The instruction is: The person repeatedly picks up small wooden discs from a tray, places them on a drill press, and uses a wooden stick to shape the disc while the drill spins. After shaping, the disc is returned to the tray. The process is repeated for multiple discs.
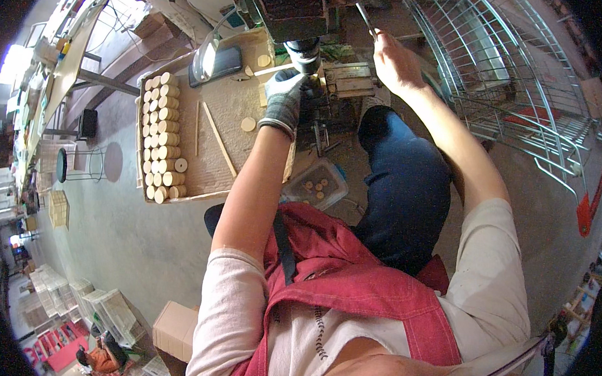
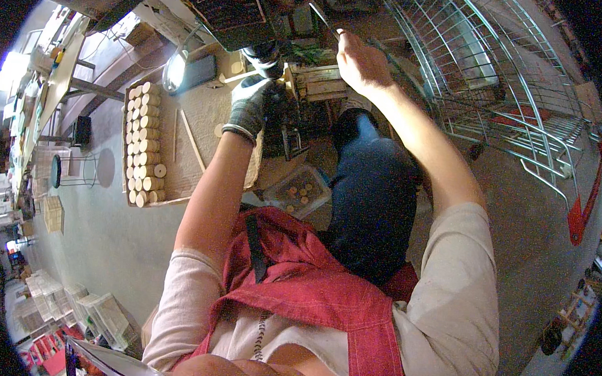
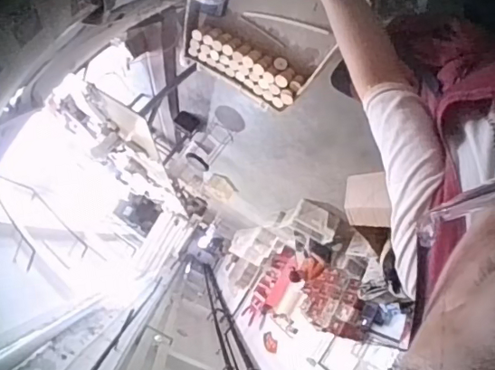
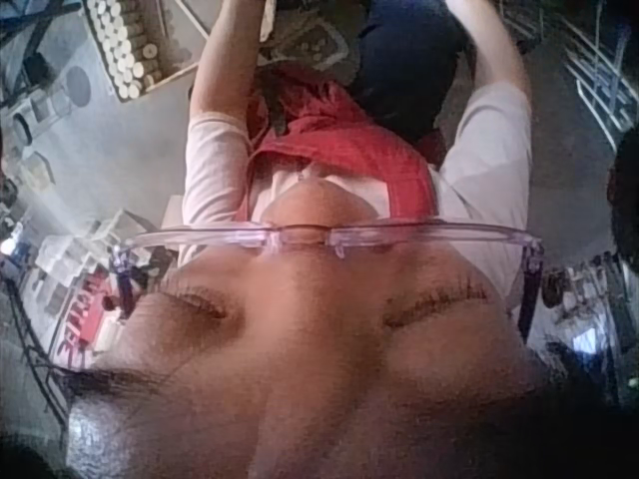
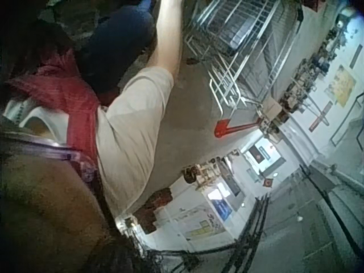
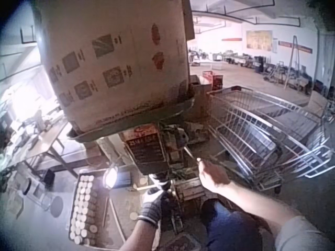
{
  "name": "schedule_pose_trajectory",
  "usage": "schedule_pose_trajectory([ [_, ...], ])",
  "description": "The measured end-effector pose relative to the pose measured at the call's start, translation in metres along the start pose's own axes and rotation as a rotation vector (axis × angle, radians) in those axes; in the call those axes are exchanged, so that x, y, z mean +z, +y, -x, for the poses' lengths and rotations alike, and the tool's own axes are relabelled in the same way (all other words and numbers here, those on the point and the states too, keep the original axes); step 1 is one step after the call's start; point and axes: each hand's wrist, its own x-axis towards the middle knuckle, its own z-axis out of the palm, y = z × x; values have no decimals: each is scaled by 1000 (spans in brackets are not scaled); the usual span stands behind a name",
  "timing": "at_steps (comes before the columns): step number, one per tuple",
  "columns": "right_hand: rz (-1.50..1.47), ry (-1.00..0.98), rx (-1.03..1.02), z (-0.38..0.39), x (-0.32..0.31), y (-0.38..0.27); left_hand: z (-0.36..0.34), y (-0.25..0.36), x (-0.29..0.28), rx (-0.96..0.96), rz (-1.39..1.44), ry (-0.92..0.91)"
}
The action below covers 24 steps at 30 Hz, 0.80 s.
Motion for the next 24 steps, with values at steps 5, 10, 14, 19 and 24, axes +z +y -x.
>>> schedule_pose_trajectory([
  [5,-32,-29,-8,-4,-1,0,-15,-17,-9,105,-42,38],
  [10,-22,-102,47,-13,-7,-2,-14,-14,-5,85,-122,39],
  [14,-2,-111,24,-11,-15,-7,-20,-17,-7,97,-125,26],
  [19,-55,-138,-75,27,-77,-35,-27,-22,-10,71,-262,66],
  [24,-254,135,-51,10,-173,-86,-20,-28,-2,58,70,32],
])
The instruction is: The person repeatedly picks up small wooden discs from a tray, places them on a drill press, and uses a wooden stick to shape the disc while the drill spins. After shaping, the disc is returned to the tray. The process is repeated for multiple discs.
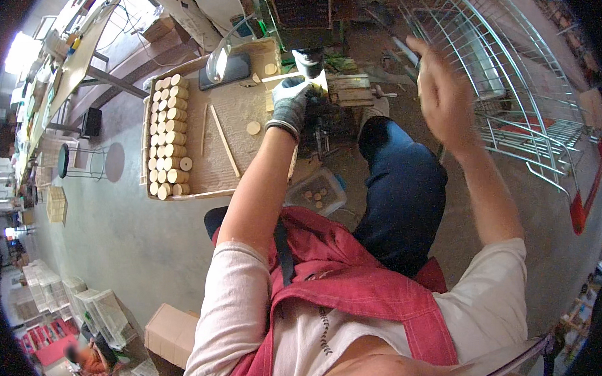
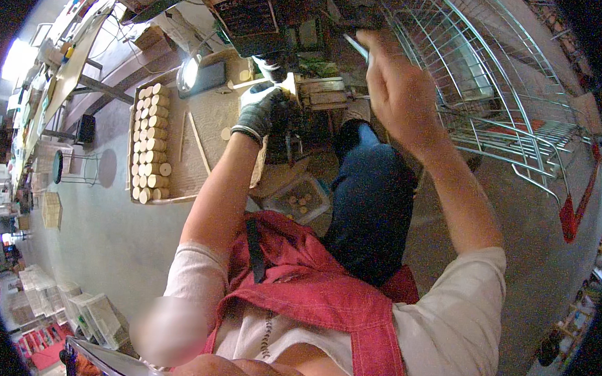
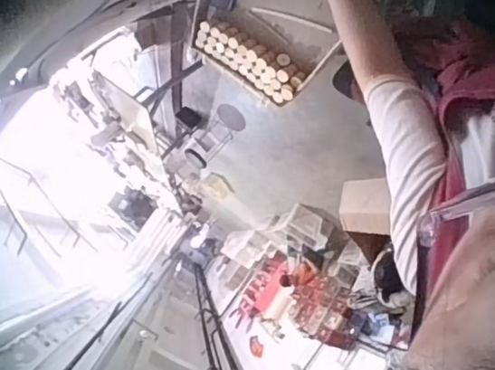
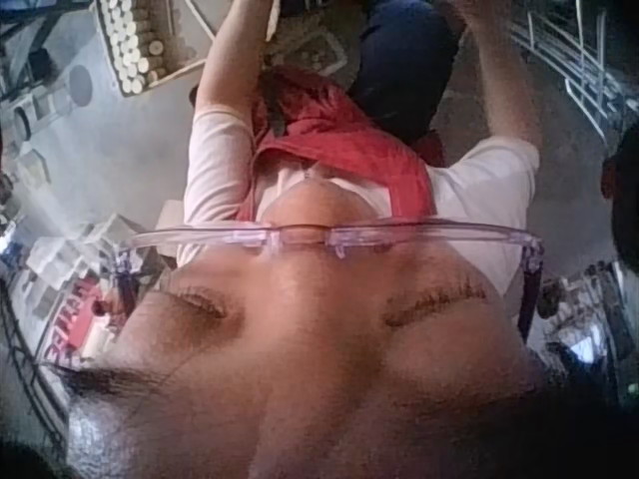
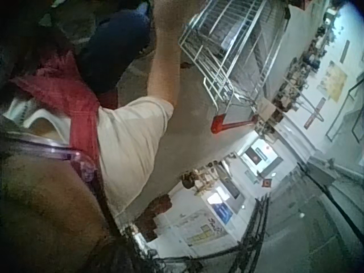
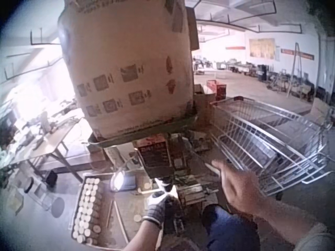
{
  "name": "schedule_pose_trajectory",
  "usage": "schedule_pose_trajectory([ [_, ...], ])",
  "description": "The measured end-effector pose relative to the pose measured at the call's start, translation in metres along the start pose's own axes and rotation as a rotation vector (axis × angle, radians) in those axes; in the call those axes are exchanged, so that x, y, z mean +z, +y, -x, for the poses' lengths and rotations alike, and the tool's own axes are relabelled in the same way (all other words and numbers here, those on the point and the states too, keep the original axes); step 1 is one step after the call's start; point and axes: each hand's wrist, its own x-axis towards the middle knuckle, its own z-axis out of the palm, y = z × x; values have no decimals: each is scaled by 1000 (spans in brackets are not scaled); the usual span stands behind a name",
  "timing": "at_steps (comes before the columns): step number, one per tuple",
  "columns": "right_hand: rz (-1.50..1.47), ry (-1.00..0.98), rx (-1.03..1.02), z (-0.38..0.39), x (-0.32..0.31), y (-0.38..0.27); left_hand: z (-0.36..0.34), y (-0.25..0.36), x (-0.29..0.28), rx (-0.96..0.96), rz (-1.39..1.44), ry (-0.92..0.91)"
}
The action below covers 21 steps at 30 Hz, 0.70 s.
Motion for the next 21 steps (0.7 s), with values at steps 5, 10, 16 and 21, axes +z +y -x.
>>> schedule_pose_trajectory([
  [5,549,415,-523,-130,7,84,-2,4,-14,23,-12,39],
  [10,-139,382,13,-201,11,62,-9,-3,23,39,-131,28],
  [16,-887,211,255,-90,24,4,17,14,-2,119,-595,101],
  [21,-789,175,272,-41,2,-30,23,6,3,208,-512,207],
])
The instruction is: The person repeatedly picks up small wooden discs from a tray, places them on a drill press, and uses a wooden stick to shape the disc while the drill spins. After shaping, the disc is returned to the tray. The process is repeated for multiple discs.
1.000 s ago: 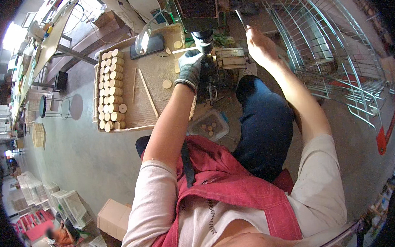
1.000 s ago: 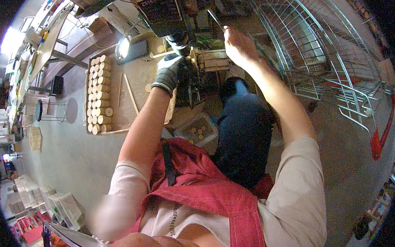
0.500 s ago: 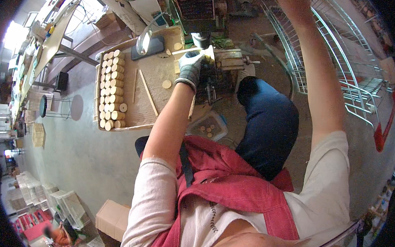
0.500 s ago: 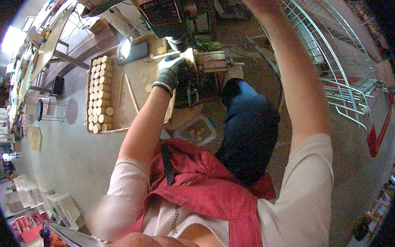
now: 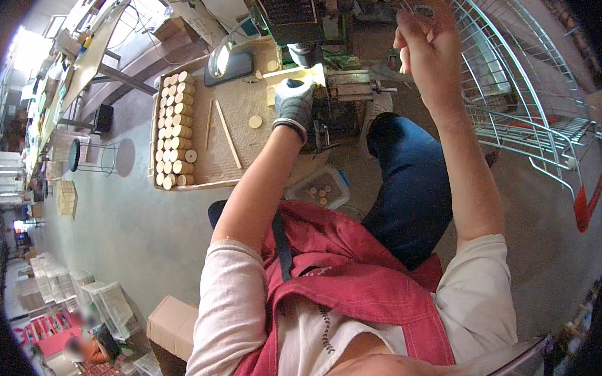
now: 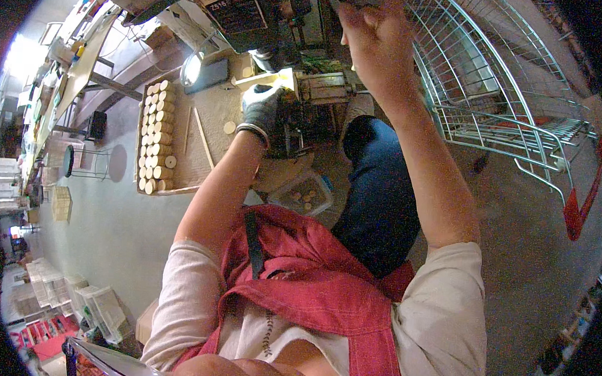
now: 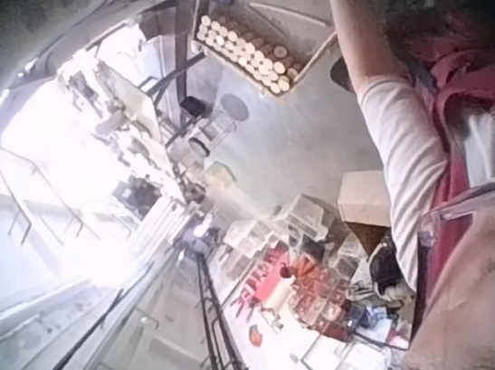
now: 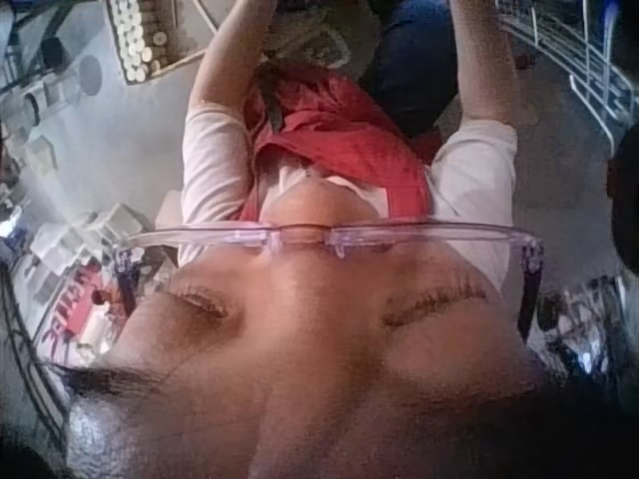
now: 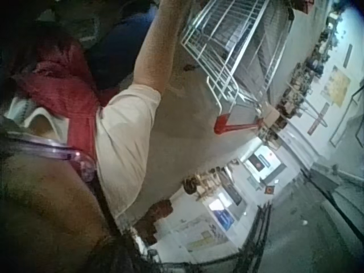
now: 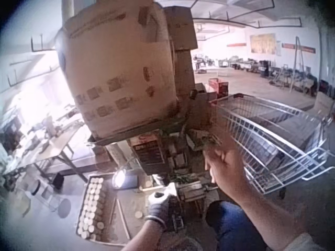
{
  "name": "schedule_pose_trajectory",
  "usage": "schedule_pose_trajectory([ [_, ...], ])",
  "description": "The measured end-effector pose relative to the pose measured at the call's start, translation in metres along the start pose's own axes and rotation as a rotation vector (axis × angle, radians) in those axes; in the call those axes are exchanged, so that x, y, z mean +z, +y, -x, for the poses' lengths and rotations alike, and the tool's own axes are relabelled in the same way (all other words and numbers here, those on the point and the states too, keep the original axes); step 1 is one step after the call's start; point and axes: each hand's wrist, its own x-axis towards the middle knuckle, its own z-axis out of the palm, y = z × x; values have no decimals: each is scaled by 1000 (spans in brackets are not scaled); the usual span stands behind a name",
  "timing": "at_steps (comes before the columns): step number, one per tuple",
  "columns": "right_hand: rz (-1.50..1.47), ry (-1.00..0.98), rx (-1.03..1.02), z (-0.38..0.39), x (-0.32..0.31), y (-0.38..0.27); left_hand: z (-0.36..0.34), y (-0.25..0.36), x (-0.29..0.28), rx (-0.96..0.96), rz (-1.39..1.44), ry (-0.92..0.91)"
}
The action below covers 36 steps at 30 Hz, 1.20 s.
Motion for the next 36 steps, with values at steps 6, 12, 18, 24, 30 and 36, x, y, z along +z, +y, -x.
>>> schedule_pose_trajectory([
  [6,184,-31,-108,4,-8,23,13,29,16,-212,299,65],
  [12,286,-36,-222,10,2,34,21,5,-34,-523,1052,-283],
  [18,516,-41,-173,14,-4,39,86,37,-82,-848,1842,-605],
  [24,480,-52,-277,23,0,50,160,27,-100,-487,1384,-633],
  [30,662,-368,-217,41,3,34,205,-63,-104,92,-359,-793],
  [36,722,-652,-231,73,42,42,205,-176,-87,665,-336,-502],
])
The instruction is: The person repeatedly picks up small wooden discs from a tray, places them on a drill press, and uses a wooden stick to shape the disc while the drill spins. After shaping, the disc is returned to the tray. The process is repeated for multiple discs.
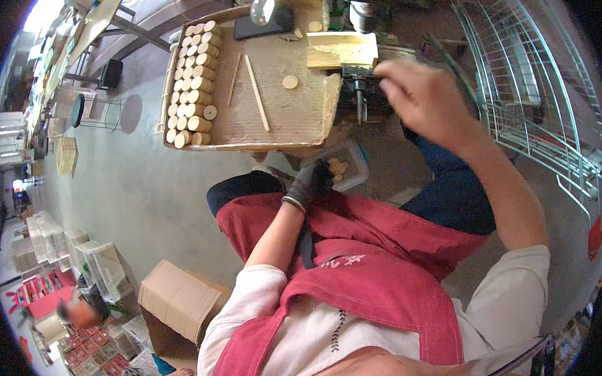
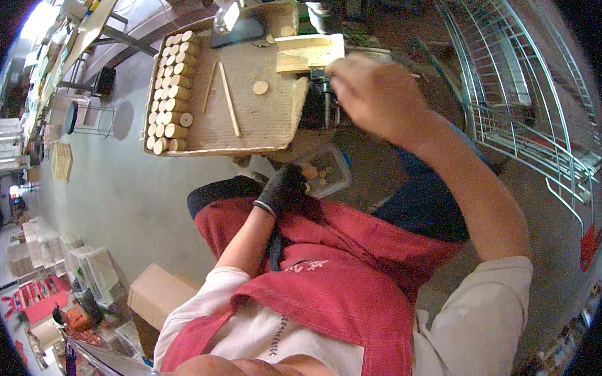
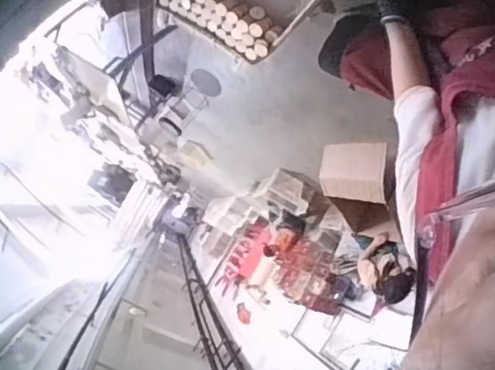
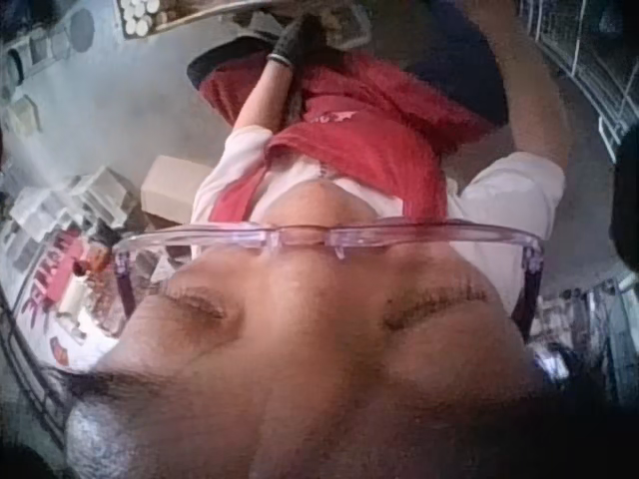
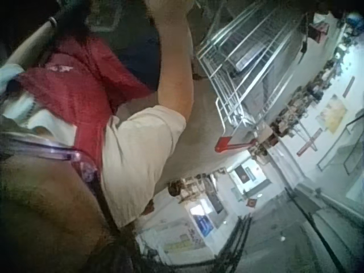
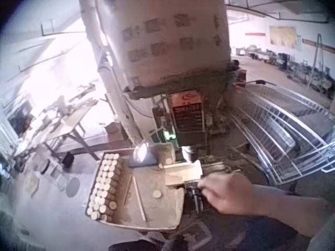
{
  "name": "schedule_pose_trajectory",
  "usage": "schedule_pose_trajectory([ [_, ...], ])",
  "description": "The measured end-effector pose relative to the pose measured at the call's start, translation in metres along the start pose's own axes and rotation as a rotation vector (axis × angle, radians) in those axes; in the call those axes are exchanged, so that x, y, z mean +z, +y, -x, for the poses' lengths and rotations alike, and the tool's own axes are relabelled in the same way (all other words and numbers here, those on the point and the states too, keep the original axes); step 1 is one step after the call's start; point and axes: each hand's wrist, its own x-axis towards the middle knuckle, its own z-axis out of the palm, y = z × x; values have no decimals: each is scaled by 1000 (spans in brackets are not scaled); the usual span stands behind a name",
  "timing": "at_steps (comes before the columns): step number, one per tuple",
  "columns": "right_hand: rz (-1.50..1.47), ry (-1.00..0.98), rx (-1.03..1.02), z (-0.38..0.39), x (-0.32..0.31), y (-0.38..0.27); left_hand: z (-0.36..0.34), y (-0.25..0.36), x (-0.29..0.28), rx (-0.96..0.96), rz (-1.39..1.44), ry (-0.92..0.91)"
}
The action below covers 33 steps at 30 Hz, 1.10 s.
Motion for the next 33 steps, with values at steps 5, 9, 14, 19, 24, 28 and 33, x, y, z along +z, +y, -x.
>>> schedule_pose_trajectory([
  [5,-89,-463,0,-37,91,-38,65,-86,65,-157,-194,-109],
  [9,-41,-424,173,-71,160,-41,84,-99,81,-502,77,107],
  [14,136,-369,340,-97,212,-26,64,-28,33,-1006,496,115],
  [19,211,-415,281,-100,229,-21,26,85,-137,-616,399,162],
  [24,191,-355,257,-95,223,-23,41,76,-277,-579,-125,770],
  [28,128,-335,269,-92,221,-23,45,58,-332,-680,-492,831],
  [33,146,-369,254,-89,213,-28,40,34,-323,-755,-704,618],
])
